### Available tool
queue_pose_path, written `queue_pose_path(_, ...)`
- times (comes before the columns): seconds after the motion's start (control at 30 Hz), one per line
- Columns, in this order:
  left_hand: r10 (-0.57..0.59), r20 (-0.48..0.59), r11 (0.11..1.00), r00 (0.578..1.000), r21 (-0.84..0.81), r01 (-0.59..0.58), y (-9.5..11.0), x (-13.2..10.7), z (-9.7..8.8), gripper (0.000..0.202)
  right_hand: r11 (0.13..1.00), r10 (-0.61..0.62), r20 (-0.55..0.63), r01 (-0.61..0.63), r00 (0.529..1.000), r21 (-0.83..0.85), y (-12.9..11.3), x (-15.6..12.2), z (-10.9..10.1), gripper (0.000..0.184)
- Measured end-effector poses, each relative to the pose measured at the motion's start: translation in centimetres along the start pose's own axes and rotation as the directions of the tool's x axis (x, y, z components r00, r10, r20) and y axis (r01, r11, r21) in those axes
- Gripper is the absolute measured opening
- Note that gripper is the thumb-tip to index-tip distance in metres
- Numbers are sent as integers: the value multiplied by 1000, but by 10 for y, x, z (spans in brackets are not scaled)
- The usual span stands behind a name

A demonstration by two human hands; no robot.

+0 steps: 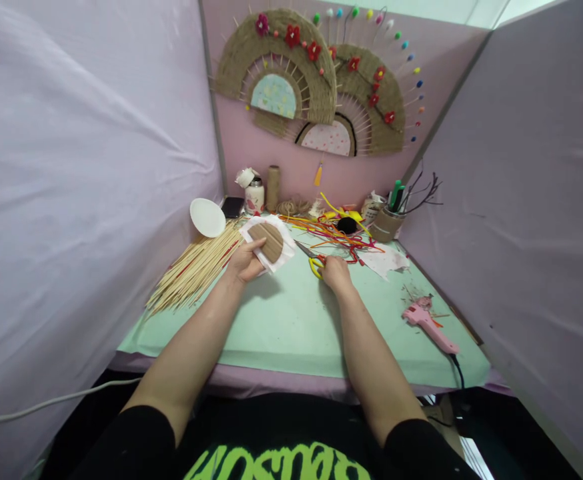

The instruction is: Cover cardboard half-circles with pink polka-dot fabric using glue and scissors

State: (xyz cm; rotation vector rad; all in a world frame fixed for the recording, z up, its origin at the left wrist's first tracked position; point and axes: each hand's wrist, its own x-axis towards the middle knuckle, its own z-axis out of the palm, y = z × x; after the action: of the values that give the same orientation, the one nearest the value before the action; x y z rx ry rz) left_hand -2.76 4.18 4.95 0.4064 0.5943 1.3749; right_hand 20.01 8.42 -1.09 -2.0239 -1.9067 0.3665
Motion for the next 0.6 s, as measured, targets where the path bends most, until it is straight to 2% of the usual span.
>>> queue_pose_path(0.13, -30, 9, 1000, 1000, -7, 30, 1, 2, -3, 32, 998, 48, 68, -50, 997, 34, 1, -7, -2, 17)
queue_pose_path(0.23, -55, -8, 998, 998, -30, 55, 3, 4, -5, 30, 991, 54, 65, -62, 996, 117, 3, -14, -4, 11)
queue_pose_path(0.3, -23, -50, 997, 998, -70, 19, 6, 5, -5, 31, 977, 47, 52, -57, 998, 208, 4, -17, -5, 10)
queue_pose_path(0.37, 52, -112, 991, 992, -117, -65, 10, 5, -4, 33, 944, 29, 52, -44, 998, 326, 2, -19, -5, 14)
queue_pose_path(0.53, 221, -193, 956, 956, -151, -252, 19, 3, -4, 43, 771, -99, 104, 10, 990, 637, -25, -33, 0, 37)
queue_pose_path(0.6, 257, -195, 944, 946, -157, -289, 21, 3, -6, 48, 637, -159, 147, -12, 976, 771, -39, -44, 4, 44)
